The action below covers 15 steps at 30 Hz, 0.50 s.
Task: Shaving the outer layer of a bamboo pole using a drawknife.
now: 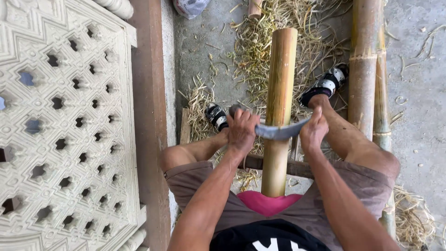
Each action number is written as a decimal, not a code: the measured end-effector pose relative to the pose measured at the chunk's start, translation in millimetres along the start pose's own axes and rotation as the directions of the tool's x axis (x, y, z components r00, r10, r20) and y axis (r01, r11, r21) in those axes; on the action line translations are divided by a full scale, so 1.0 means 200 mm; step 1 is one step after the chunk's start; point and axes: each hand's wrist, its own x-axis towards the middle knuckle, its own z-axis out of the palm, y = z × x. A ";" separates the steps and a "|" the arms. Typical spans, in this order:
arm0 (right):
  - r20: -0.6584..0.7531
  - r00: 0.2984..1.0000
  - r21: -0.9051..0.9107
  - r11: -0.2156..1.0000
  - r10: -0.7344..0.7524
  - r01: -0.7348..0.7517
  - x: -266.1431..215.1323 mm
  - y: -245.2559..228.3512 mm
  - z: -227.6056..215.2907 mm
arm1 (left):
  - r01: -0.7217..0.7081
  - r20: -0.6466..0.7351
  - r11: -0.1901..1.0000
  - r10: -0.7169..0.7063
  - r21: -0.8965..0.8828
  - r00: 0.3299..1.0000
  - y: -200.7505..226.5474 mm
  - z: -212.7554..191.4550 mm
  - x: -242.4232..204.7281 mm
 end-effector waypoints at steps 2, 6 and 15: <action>0.030 0.996 0.020 0.996 0.083 -0.083 -0.05 -0.10 -0.04 | 0.041 0.030 0.999 -0.041 0.003 0.999 0.03 0.03 -0.04; 0.095 0.993 0.172 0.981 0.076 -0.091 -0.10 -0.12 -0.05 | 0.024 -0.046 1.000 -0.023 0.012 0.999 0.01 0.02 -0.07; 0.105 0.989 0.211 0.970 0.103 -0.123 -0.13 -0.01 -0.02 | 0.039 0.040 0.998 -0.038 -0.041 0.999 0.00 0.03 -0.07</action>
